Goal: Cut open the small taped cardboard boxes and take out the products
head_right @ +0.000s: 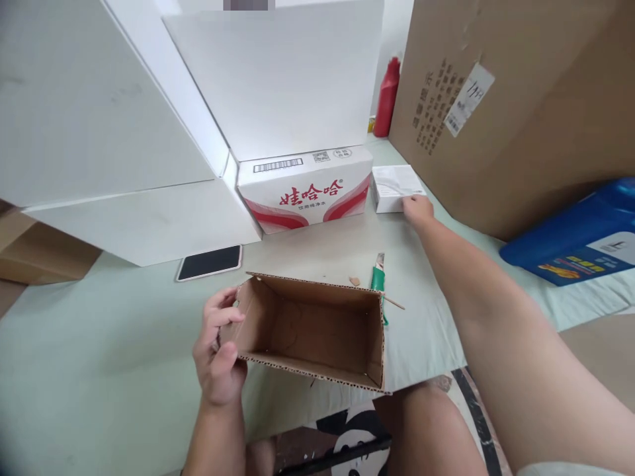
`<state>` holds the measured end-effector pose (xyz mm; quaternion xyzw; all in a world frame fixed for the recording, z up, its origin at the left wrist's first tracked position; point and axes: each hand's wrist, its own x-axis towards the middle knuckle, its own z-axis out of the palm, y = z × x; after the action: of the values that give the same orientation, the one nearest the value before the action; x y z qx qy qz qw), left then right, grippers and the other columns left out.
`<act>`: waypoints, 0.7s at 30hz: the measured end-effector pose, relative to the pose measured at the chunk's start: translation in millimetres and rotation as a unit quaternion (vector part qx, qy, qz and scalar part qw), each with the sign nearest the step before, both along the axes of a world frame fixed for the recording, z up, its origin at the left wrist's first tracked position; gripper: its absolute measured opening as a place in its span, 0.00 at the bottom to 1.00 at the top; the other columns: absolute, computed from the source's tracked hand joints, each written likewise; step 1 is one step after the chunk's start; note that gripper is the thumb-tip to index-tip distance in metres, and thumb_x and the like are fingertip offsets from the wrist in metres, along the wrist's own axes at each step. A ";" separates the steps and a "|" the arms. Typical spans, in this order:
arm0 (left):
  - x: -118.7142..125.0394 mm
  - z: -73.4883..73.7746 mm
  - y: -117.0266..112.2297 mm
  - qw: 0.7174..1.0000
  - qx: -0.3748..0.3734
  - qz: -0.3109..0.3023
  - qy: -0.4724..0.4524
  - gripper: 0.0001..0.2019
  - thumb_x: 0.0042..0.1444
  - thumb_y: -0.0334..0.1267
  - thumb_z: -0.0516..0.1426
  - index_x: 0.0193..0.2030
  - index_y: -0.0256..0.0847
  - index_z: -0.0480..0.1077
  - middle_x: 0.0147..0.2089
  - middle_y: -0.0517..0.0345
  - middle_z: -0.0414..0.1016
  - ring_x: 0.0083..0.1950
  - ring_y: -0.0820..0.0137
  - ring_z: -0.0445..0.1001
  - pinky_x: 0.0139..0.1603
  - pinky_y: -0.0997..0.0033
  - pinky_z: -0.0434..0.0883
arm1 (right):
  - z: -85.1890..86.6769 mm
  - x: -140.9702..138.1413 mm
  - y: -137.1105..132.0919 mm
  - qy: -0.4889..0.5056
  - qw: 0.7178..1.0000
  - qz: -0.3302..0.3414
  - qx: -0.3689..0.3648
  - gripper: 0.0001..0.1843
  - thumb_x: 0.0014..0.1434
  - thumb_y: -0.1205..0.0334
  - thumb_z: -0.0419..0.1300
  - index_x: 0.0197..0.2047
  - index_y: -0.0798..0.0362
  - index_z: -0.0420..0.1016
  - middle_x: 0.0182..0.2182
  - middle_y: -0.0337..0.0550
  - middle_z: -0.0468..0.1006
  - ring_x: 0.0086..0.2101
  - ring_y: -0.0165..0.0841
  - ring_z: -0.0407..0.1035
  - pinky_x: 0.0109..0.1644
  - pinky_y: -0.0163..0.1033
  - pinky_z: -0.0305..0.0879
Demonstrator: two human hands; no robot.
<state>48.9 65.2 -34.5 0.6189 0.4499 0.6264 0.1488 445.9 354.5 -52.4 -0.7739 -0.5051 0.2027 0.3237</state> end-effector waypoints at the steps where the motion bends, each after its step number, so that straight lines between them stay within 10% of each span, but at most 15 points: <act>1: 0.3 1.1 1.0 1.000 -0.006 -0.002 -0.001 0.16 0.66 0.55 0.57 0.41 0.46 0.76 0.60 0.51 0.75 0.63 0.55 0.75 0.61 0.55 0.72 | 1.3 -5.1 9.7 0.017 1.000 0.024 -0.010 0.11 0.58 0.60 0.59 0.40 0.51 0.82 0.50 0.52 0.83 0.54 0.47 0.75 0.61 0.52 0.71; 8: -0.1 -0.7 6.1 1.000 -0.015 -0.001 -0.026 0.14 0.63 0.54 0.59 0.39 0.47 0.76 0.59 0.51 0.76 0.63 0.53 0.73 0.61 0.52 0.71 | 15.3 -34.1 12.3 0.117 0.981 0.149 -0.036 0.17 0.54 0.60 0.69 0.49 0.46 0.81 0.73 0.47 0.67 0.72 0.49 0.60 0.78 0.61 0.52; 15: -0.1 -8.8 1.8 0.999 -0.001 0.008 -0.044 0.12 0.62 0.51 0.58 0.40 0.47 0.76 0.57 0.51 0.75 0.62 0.54 0.73 0.63 0.53 0.69 | 32.4 -36.7 -147.6 0.179 0.929 0.323 0.002 0.37 0.59 0.34 0.64 0.67 0.40 0.71 0.74 0.42 0.65 0.74 0.45 0.58 0.79 0.58 0.53; 18: 0.0 -9.8 1.2 0.998 -0.018 0.013 -0.050 0.13 0.61 0.52 0.58 0.40 0.46 0.76 0.57 0.50 0.75 0.63 0.52 0.73 0.64 0.51 0.70 | 27.4 -41.9 -216.2 0.222 0.847 0.483 0.014 0.60 0.52 0.25 0.67 0.79 0.41 0.51 0.79 0.50 0.53 0.77 0.49 0.49 0.81 0.60 0.46; 21: -2.8 -10.2 1.1 0.997 -0.022 0.000 -0.073 0.14 0.60 0.51 0.58 0.42 0.46 0.77 0.58 0.49 0.75 0.64 0.52 0.72 0.66 0.51 0.68 | 18.6 -57.7 -256.8 0.193 0.829 0.523 0.032 0.79 0.43 0.23 0.72 0.82 0.45 0.31 0.81 0.58 0.40 0.79 0.56 0.39 0.81 0.65 0.39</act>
<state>46.1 66.3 -44.7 0.5679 0.4517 0.6598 0.1953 388.2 97.6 -33.9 -0.3281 -0.7677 0.4708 0.2851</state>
